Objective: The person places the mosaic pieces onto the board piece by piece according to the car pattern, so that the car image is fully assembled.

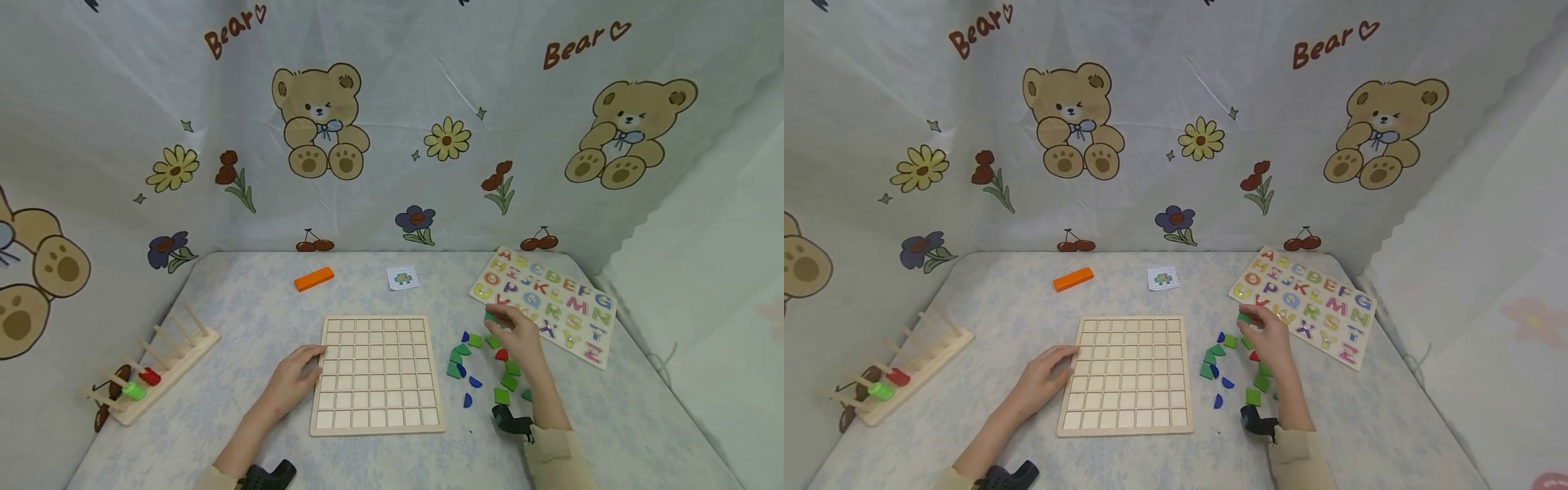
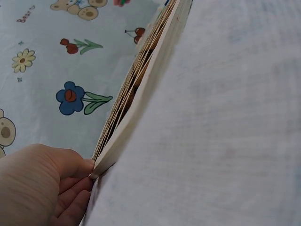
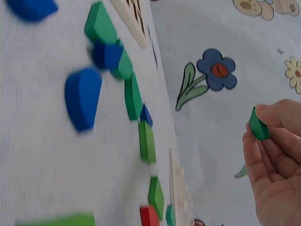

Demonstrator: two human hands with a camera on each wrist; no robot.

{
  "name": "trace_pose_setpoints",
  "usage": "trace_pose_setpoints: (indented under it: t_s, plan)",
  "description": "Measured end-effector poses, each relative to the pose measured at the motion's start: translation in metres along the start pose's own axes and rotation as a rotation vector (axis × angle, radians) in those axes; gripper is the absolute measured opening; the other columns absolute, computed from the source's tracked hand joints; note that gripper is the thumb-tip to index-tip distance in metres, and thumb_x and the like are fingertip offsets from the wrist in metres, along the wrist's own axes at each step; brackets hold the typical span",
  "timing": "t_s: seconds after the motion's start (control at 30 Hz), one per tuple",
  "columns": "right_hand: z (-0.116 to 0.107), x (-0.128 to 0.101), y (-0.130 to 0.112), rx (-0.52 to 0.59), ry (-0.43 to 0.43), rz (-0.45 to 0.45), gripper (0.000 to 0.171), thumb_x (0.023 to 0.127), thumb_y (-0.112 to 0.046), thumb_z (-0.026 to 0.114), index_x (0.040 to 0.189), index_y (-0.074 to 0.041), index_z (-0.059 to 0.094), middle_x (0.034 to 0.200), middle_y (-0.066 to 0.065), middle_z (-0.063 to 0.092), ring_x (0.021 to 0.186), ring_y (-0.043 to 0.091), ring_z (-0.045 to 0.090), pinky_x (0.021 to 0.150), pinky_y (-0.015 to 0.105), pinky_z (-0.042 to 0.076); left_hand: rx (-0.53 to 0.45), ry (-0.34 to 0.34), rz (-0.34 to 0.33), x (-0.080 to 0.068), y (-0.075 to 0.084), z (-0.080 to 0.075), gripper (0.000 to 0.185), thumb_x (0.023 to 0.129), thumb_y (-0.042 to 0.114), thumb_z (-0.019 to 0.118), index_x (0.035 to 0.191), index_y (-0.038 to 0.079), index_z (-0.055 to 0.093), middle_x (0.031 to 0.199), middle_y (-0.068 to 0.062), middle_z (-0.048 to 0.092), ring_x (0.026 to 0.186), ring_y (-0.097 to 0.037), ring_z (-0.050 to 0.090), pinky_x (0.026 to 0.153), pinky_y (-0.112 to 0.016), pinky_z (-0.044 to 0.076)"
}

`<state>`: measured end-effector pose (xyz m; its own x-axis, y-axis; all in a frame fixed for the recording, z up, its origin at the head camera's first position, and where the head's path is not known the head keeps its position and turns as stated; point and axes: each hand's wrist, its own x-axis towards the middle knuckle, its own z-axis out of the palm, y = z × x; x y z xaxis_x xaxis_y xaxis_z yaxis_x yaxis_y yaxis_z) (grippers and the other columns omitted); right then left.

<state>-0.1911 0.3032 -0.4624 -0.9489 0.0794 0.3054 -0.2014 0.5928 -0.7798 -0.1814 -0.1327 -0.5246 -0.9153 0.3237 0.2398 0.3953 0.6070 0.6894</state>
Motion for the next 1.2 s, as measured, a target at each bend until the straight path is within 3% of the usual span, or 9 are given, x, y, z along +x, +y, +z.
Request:
trace_pose_setpoints:
  t_s: [0.17,0.4,0.53,1.2]
  plan:
    - [0.015,0.003,-0.01,0.092,-0.034,-0.078,0.029,0.088,-0.005,0.066,0.116,0.003,0.062,0.115,0.016,0.062,0.103,0.029,0.058,0.085,0.015,0.046,-0.001,-0.002,0.002,0.0,0.001,0.0,0.04,0.091,0.01,0.063,0.13,0.007,0.057,0.13,-0.007,0.054,0.123,-0.025,0.047,0.098,-0.046,0.041]
    - [0.037,0.001,-0.023,0.045,-0.08,-0.076,0.029,0.088,-0.009,0.068,0.116,-0.005,0.064,0.115,0.009,0.062,0.102,0.023,0.059,0.087,0.032,0.05,0.006,-0.007,0.009,0.001,0.001,0.0,0.039,0.092,0.011,0.063,0.13,0.006,0.057,0.13,-0.008,0.054,0.123,-0.026,0.048,0.098,-0.046,0.041]
    - [0.053,0.002,-0.03,0.064,-0.103,-0.095,0.029,0.086,-0.006,0.069,0.115,-0.001,0.064,0.113,0.01,0.063,0.101,0.026,0.06,0.087,0.039,0.05,0.008,-0.003,0.001,0.0,0.0,0.0,0.039,0.092,0.011,0.063,0.129,0.006,0.057,0.13,-0.008,0.054,0.123,-0.026,0.047,0.098,-0.046,0.041]
    - [0.111,0.007,-0.068,0.166,-0.215,-0.129,0.03,0.085,-0.006,0.07,0.115,-0.002,0.065,0.112,0.007,0.064,0.1,0.025,0.061,0.088,0.044,0.049,-0.005,0.011,0.008,0.0,0.001,-0.001,0.039,0.091,0.009,0.063,0.129,0.005,0.057,0.129,-0.009,0.055,0.122,-0.026,0.048,0.097,-0.046,0.041]
